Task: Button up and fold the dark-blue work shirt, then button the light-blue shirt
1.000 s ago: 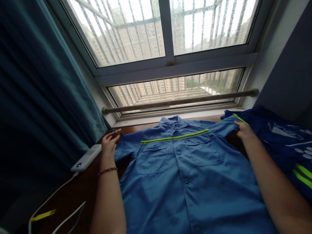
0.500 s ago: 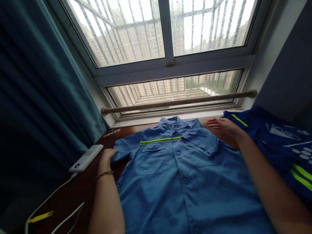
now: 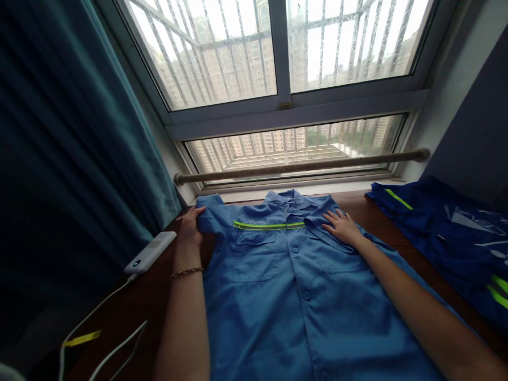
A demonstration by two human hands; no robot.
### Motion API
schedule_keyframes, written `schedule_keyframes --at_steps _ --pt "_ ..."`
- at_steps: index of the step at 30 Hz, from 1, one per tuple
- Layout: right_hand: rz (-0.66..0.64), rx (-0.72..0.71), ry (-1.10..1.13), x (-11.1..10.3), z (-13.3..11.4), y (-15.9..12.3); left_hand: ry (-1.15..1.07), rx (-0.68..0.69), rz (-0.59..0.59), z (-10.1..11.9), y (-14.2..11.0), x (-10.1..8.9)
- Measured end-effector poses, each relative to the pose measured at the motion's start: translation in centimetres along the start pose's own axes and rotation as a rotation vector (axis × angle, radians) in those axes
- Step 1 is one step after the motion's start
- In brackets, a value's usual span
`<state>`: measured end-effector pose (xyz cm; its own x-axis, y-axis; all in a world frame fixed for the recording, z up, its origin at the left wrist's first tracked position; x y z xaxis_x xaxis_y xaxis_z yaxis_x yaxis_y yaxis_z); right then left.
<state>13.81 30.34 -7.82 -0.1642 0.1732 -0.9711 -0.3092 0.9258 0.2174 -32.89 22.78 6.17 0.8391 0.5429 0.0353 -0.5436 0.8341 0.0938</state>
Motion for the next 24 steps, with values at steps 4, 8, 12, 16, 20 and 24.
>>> schedule_keyframes --at_steps 4,8,12,16,20,24 --pt "0.010 -0.052 0.020 -0.2 -0.3 -0.1 0.097 -0.053 -0.529 -0.7 -3.4 6.7" --pt "0.028 -0.056 0.032 -0.3 -0.5 -0.2 0.383 0.137 -0.716 -2.9 -4.4 10.4" --pt "0.037 -0.061 0.039 -0.4 -0.5 -0.2 0.743 0.307 -0.661 -7.3 -3.4 11.4" --pt "0.044 -0.069 0.032 -0.4 -0.5 -0.2 1.126 0.324 -0.426 -11.2 -2.5 9.9" --pt "0.034 -0.064 0.019 -0.3 -0.6 -0.3 1.244 0.280 -0.289 -12.1 -2.0 8.1" --pt "0.087 -0.062 0.005 -1.0 -0.9 -0.4 1.277 0.387 -0.181 -10.8 -2.4 8.1"
Point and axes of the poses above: each hand's wrist, its own y-axis towards the middle knuckle, its own x-axis out of the palm, z = x × y, the point moved 5 cm from there along y, towards the middle knuckle, and after that the axes turned 1 degree about -z, right-handed, at the moved point
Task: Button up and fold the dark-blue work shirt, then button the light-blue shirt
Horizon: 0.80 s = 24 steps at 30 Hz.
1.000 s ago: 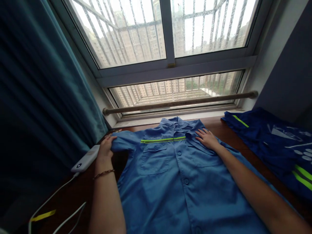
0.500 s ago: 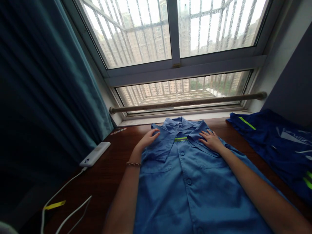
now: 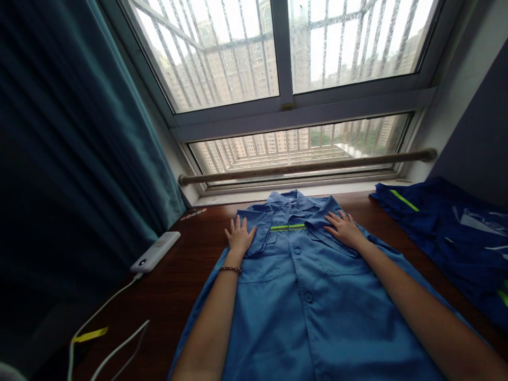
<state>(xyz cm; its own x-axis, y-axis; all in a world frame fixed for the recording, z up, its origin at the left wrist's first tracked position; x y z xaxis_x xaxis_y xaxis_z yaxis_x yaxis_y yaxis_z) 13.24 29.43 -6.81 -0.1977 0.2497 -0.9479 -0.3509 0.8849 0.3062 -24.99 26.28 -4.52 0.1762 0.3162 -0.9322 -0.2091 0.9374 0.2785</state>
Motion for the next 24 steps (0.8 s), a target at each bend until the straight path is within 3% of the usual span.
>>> schedule_keyframes --at_steps 3,5,7,9,18,21,24 --pt "0.027 -0.098 0.022 -0.8 -1.2 -0.1 0.012 0.193 0.018 2.2 -0.4 -0.3" --pt "-0.053 -0.180 0.052 -0.6 -2.2 -0.2 -0.005 0.328 -0.094 3.7 -0.9 0.4" --pt "-0.143 -0.207 0.062 -0.1 -2.8 -0.3 -0.025 0.366 -0.216 4.5 -1.1 1.4" --pt "-0.175 -0.191 0.050 0.3 -3.0 -0.4 -0.037 0.338 -0.268 4.5 -1.0 2.0" --pt "-0.183 -0.063 0.017 0.6 -1.9 0.3 -0.113 0.264 -0.256 3.7 -0.4 2.4" --pt "-0.185 -0.058 0.064 0.4 -1.9 0.5 -0.438 0.146 -0.273 3.3 0.0 2.4" --pt "-0.125 -0.013 0.334 -0.5 -1.3 1.3 -0.891 -0.046 -0.250 2.0 0.8 2.3"
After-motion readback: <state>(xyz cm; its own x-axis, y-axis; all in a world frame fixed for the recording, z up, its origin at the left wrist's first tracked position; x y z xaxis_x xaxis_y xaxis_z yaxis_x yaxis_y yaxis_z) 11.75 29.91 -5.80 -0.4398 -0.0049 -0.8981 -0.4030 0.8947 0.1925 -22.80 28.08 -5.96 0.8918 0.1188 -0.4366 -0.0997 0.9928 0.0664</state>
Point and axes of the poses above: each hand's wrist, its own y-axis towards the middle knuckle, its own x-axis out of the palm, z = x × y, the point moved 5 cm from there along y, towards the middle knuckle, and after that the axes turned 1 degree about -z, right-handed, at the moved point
